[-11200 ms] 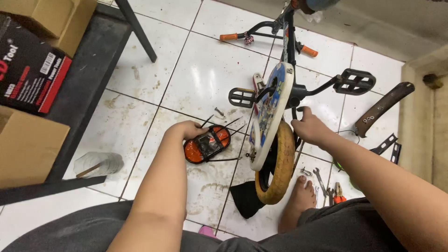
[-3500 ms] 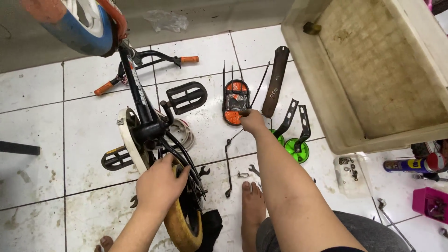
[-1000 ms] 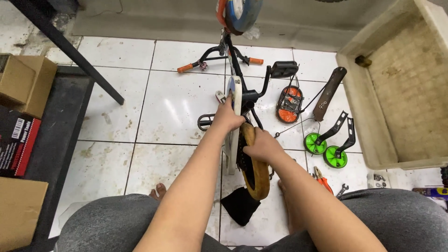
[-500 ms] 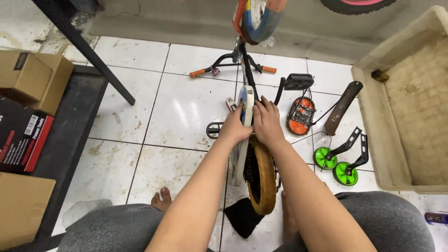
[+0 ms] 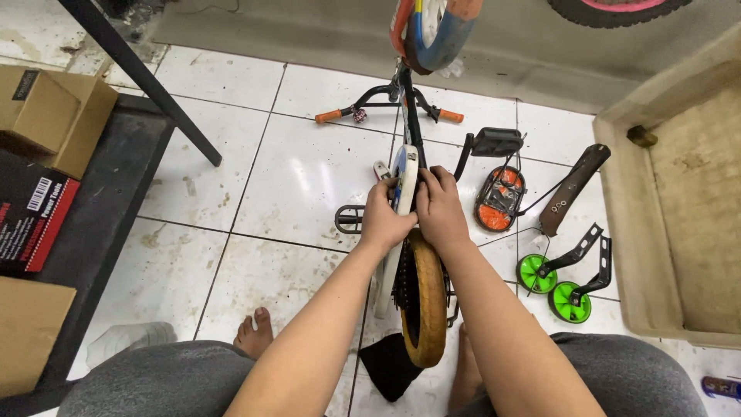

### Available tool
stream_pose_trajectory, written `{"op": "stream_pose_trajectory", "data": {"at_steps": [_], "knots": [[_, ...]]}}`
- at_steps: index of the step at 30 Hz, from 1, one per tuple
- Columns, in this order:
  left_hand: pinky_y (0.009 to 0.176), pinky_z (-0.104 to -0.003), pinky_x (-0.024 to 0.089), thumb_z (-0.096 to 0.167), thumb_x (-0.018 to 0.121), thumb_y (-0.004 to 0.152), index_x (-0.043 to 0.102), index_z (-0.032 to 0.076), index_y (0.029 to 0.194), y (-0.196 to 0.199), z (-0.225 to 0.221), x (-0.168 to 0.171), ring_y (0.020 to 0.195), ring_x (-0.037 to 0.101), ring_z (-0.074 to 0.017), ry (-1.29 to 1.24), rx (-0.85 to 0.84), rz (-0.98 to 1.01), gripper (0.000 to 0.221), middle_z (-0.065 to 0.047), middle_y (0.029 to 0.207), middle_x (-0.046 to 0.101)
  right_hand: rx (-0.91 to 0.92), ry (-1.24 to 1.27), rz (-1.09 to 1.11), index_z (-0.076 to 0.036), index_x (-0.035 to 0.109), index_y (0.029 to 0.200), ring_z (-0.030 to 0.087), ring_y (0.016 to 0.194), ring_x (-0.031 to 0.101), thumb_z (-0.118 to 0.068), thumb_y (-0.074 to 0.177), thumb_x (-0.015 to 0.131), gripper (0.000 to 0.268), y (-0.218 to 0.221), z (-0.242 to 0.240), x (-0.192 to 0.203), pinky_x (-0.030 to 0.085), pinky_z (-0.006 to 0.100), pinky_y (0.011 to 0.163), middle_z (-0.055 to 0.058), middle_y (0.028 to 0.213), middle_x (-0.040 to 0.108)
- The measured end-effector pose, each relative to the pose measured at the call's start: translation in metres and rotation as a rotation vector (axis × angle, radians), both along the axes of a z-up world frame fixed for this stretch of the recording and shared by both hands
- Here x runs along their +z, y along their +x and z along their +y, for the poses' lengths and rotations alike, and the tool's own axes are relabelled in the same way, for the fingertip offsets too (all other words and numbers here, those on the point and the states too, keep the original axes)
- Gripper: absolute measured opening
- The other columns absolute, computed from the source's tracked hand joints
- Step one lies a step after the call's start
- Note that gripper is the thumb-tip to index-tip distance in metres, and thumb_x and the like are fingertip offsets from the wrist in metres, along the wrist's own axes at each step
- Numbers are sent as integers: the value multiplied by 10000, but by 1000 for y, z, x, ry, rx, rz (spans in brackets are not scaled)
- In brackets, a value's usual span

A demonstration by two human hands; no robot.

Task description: Removing and reinstalling a plastic chain guard on a small bicycle using a screwdriver.

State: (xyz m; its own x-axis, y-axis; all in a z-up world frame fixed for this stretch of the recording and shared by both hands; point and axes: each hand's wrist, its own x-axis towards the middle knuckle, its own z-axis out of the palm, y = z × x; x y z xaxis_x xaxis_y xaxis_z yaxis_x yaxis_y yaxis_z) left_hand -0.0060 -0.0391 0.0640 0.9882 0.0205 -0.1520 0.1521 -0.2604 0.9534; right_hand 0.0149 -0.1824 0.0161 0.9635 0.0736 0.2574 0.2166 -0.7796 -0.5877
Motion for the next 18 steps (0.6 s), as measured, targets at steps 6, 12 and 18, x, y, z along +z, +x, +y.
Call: {"op": "stream_pose_trajectory", "data": {"at_steps": [6,12,18], "knots": [[903,-438,538,143,848,568,508,-52,1331,20,5,-32,1105,578,-270,-86,-49,85,858,-128,1099,532,0,12,67,-77,535,1433,361,1423,405,-262,1105,362,414,3,-6,-6,350,459,1204,195,1406,477],[868,-406,528,338,1018,506,570,13,1264,36,-5,-59,1070,569,-218,-140,29,199,938,-59,1056,534,-1,48,65,-73,538,1423,361,1416,404,-240,1105,369,397,3,-5,-8,352,457,1201,192,1395,482],[811,-497,490,275,885,645,500,-44,1296,24,-4,-32,1062,533,-281,-126,13,142,821,-129,1095,484,0,41,86,-98,527,1428,369,1420,388,-241,1100,374,389,3,-5,-6,343,471,1207,186,1400,467]]}}
